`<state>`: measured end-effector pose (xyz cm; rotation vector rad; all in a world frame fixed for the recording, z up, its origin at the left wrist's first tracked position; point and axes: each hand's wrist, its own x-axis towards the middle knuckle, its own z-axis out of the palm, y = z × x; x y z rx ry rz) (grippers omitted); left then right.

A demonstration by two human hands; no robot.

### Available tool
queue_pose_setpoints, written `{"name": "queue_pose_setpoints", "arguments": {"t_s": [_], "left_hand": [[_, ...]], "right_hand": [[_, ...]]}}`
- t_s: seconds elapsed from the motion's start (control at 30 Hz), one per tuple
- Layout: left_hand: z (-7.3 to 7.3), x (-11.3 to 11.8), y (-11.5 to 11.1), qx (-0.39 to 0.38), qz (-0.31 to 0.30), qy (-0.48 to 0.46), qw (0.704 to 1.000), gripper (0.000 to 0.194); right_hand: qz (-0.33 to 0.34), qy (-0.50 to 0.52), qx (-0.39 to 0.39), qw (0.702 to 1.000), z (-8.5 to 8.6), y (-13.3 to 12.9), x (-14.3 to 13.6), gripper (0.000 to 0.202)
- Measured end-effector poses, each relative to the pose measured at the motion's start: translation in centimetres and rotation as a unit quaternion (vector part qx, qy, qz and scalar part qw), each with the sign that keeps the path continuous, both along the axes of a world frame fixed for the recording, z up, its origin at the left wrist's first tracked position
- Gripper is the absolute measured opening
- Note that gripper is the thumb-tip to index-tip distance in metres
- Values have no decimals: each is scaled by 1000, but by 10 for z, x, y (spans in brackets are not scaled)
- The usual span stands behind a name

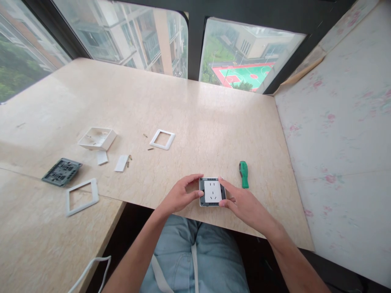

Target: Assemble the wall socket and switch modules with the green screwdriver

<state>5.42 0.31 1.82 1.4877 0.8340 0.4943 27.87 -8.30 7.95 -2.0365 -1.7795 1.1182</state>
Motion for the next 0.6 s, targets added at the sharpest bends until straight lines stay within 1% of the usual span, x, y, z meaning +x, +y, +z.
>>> {"name": "queue_pose_setpoints", "arguments": {"t_s": [0.13,0.17,0.23,0.3,0.33,0.43,0.6], "left_hand": [[2,-5,-3,18,-11,5,1000,55],[4,-6,-4,21,-20,12,1000,59],[7,-9,-4,32,-45,31,998,73],[10,-11,-5,57,-67,50,995,87],[11,-11,-5,72,-72,57,993,91],[12,-11,-7,106,-71,73,989,90],[12,-10,-8,115,-75,84,987,91]], "right_hand": [[-19,36,5,999,-6,-3,2,68],[-25,40,7,999,-8,-4,2,68],[-34,50,14,998,-11,-7,2,68],[-36,61,23,997,-14,-9,3,67],[-36,67,27,997,-15,-10,4,66],[-38,74,29,996,-19,-13,8,65],[-29,54,39,997,-22,-16,12,63]]}}
